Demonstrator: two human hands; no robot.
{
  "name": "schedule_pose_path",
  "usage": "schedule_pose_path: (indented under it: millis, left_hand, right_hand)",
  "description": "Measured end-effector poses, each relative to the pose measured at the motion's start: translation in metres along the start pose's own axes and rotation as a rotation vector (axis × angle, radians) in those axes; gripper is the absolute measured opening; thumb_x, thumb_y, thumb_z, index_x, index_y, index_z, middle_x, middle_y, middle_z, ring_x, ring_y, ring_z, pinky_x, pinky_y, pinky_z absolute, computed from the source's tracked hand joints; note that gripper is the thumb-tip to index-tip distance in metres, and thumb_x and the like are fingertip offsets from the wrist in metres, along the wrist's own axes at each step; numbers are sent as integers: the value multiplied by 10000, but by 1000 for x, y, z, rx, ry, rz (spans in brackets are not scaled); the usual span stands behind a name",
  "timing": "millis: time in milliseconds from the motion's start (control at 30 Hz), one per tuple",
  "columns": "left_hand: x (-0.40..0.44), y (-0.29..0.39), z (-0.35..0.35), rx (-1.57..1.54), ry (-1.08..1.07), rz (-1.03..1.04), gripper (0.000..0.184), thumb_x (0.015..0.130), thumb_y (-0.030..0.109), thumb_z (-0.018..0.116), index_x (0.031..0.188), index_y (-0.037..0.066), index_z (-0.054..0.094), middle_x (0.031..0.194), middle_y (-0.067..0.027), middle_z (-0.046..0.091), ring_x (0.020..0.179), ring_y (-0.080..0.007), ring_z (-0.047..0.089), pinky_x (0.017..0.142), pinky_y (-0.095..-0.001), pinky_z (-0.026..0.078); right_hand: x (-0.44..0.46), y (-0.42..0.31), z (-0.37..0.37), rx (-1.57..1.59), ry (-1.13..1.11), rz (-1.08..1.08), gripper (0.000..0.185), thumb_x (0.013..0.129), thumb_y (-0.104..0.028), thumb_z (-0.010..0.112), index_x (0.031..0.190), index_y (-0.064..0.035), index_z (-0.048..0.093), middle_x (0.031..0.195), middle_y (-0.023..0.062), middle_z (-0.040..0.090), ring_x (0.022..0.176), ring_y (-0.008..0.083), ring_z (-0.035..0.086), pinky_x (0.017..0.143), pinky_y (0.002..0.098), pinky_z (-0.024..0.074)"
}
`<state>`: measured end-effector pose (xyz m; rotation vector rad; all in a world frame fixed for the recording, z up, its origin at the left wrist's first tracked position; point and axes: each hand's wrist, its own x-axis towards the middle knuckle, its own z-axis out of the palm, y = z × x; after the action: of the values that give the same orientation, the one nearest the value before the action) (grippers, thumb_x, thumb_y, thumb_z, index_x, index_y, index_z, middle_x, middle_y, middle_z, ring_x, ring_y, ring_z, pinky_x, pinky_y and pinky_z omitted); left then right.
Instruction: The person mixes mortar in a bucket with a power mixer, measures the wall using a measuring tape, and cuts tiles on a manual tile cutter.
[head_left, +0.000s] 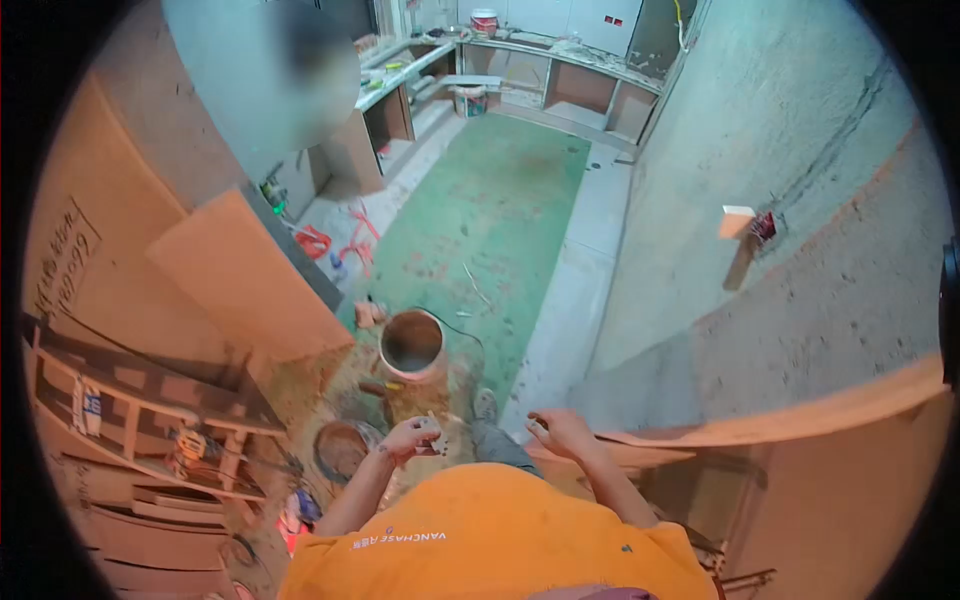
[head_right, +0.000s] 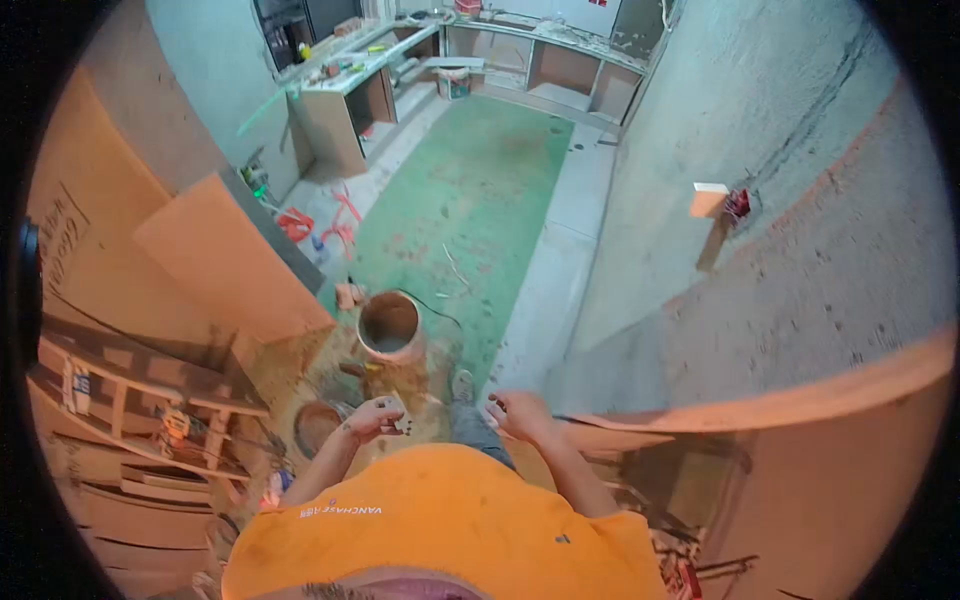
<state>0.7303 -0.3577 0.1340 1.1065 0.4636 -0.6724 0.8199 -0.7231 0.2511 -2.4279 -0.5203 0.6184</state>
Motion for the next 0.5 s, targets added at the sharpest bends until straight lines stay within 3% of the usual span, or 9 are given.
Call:
schedule_pose_path:
  millis: [67, 200, 300, 500]
  left_hand:
    - [18, 36, -33, 39, -65, 0, 111, 929, 165, 660, 985, 72, 634, 887, -50, 680, 810, -181, 690, 744, -378, 607]
    - [22, 129, -37, -1, 119, -55, 101, 945, 154, 637, 1012, 80, 625, 900, -45, 674, 815, -184, 691, 740, -379, 607]
    - [63, 194, -46, 40, 95, -51, 99, 948, 151, 631, 1021, 85, 619, 901, -44, 675, 805, -184, 687, 754, -383, 608]
    - [152, 287, 8, -128, 32, -17, 84, 956, 153, 626, 1015, 94, 616, 901, -32, 675, 784, -158, 676, 730, -338, 592]
  right_hand:
    - [67, 6, -12, -69, -74, -32, 382, 942, -378, 583, 1177, -93, 680, 1083, 170, 702, 992, 370, 663, 836, 449, 531]
    - [172, -10, -36, -60, -118, -160, 371, 927, -376, 592, 1167, -105, 675, 1046, 163, 709, 966, 369, 664, 830, 463, 529]
    - [226, -15, -85, -45, -121, -208, 367, 920, -368, 602, 1165, -104, 671, 1047, 157, 712, 966, 366, 664, 838, 465, 529]
    - [318, -7, -127, 149, -101, -258, 400, 923, -379, 617, 1210, -104, 657, 1113, 147, 712, 1013, 346, 673, 868, 432, 535]
